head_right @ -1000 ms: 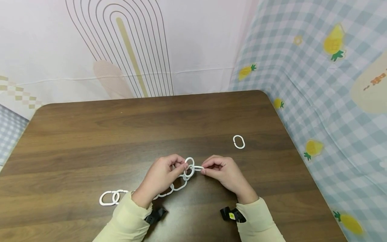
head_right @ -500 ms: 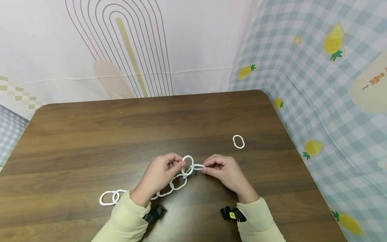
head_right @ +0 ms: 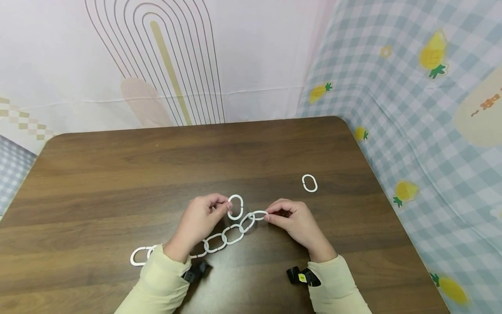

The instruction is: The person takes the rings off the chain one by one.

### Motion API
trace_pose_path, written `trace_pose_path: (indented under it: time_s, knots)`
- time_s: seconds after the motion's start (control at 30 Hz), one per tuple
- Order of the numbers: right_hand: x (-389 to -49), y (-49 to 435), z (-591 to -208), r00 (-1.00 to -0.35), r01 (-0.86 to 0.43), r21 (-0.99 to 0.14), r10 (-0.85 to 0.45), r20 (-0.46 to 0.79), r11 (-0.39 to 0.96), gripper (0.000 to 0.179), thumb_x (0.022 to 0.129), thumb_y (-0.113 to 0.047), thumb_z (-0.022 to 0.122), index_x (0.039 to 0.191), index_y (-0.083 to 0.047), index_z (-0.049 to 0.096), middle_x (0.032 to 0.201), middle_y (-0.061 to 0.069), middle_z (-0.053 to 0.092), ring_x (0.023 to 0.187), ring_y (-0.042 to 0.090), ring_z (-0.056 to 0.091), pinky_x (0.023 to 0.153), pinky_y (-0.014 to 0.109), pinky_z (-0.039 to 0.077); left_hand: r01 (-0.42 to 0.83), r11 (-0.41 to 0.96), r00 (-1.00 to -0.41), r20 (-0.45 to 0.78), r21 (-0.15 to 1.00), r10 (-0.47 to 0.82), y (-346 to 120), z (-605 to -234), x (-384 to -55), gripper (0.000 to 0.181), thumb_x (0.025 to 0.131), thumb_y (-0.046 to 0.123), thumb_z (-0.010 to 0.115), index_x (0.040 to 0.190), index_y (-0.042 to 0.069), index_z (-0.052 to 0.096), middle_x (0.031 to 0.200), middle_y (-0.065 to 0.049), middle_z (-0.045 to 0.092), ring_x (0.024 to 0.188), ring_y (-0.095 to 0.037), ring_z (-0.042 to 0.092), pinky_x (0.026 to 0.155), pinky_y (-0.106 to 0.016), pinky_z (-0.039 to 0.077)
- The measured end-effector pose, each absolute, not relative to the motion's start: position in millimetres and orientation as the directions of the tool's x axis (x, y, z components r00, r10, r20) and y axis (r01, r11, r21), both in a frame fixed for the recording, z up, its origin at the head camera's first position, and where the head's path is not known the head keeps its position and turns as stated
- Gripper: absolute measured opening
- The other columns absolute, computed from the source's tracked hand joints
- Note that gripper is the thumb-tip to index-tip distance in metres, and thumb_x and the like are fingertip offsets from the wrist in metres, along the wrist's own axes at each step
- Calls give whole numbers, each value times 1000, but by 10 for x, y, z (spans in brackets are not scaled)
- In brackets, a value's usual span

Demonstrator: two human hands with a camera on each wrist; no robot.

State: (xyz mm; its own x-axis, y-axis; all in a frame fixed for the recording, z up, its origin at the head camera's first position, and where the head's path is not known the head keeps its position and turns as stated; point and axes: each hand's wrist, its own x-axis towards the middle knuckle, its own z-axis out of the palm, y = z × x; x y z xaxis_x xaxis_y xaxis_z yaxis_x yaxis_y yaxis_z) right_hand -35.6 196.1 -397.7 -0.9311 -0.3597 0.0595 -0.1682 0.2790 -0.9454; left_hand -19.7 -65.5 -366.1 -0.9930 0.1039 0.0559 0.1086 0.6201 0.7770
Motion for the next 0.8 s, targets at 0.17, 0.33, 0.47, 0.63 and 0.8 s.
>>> trace_pose_path:
  time_s: [0.17, 0.33, 0.47, 0.63, 0.8]
  knots:
    - [-358, 1960, -3976, -931, -162, -947, -361, 54, 276, 12, 82, -2, 81, 92, 2, 76, 94, 12, 72, 86, 12, 65, 71, 22, 53, 71, 632, -997, 45, 772, 57, -750, -3698, -253, 9, 91, 22, 72, 93, 15, 77, 75, 9, 69, 66, -7, 56, 62, -31, 46]
    - [-357, 1957, -3973, -933, -151, -946, -358, 41, 286, 12, 82, -2, 81, 92, 2, 76, 94, 10, 72, 87, 13, 66, 71, 23, 53, 37, 630, -999, 15, 776, 40, -827, -3734, -298, 9, 92, 21, 71, 91, 14, 78, 77, 7, 71, 68, -9, 58, 65, -32, 47]
    - [-363, 1961, -3987, -933, -154, -945, -357, 43, 288, 12, 82, -3, 81, 92, 2, 76, 94, 11, 72, 86, 12, 66, 71, 23, 53, 9, 637, -999, -16, 771, 34, -869, -3771, -324, 10, 92, 22, 71, 91, 15, 78, 80, 6, 72, 70, -10, 59, 67, -33, 48]
    - [-366, 1962, -4004, -935, -151, -947, -351, 44, 283, 13, 82, -3, 81, 92, 4, 75, 94, 15, 72, 86, 12, 65, 71, 22, 52, -53, 630, -997, -82, 775, 16, -923, -3832, -366, 12, 92, 24, 72, 89, 14, 77, 75, 5, 71, 62, -9, 57, 66, -33, 48]
    - [-362, 1963, -4017, -936, -150, -948, -350, 44, 281, 14, 82, -4, 81, 93, 3, 75, 94, 16, 72, 86, 12, 65, 71, 22, 52, -84, 624, -994, -112, 777, 5, -974, -3859, -405, 12, 92, 23, 71, 86, 13, 76, 73, 3, 70, 60, -9, 56, 66, -32, 46]
